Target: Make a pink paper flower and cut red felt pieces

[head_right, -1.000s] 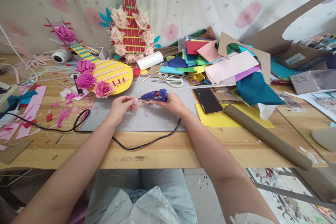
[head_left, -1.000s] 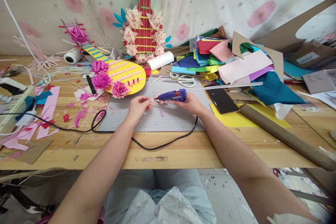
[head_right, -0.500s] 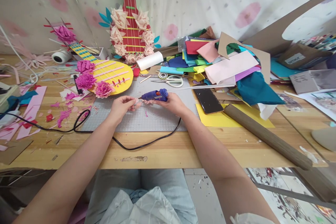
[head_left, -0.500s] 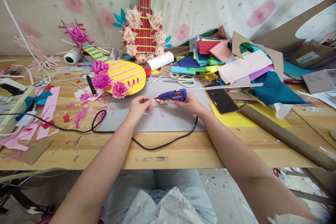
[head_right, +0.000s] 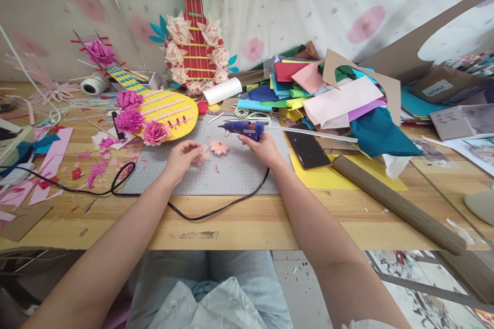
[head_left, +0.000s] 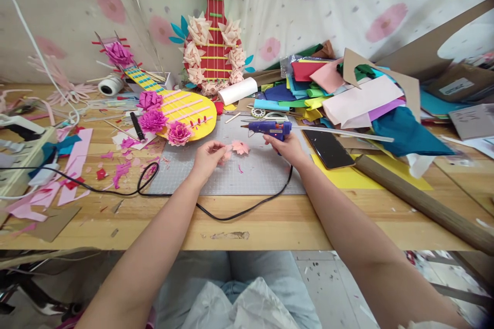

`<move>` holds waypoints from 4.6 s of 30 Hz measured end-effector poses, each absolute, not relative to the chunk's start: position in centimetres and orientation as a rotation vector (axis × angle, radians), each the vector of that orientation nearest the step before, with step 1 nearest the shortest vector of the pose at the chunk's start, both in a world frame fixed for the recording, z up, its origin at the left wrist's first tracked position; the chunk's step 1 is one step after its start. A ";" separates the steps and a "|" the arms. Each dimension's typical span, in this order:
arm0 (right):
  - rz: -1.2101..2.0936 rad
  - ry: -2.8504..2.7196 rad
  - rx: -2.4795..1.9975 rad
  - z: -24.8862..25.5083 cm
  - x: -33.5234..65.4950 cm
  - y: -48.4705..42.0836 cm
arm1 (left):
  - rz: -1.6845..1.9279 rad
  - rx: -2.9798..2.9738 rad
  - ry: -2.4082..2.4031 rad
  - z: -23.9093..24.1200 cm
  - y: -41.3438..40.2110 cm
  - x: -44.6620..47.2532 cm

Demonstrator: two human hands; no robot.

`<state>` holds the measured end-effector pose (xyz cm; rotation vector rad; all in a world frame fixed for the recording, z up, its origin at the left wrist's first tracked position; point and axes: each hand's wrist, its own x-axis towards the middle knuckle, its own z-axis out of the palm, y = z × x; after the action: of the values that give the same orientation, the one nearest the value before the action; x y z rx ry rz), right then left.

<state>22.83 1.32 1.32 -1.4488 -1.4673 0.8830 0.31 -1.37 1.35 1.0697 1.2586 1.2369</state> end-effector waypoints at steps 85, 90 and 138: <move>1.219 -1.679 -1.265 1.5 16.4 0.9 | 1.141 0.899 1.126 2.8 -1.4 -1.5; 1.334 -1.638 -1.163 2.1 16.8 0.7 | 1.032 0.960 1.142 2.9 -1.7 -1.5; 1.619 -1.472 -0.834 1.2 16.7 0.8 | 1.103 0.891 0.996 2.6 -1.8 -0.7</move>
<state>16.72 0.76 1.18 -0.8338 -1.4725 1.6192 -0.72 -1.77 2.59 0.8914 0.9964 1.1026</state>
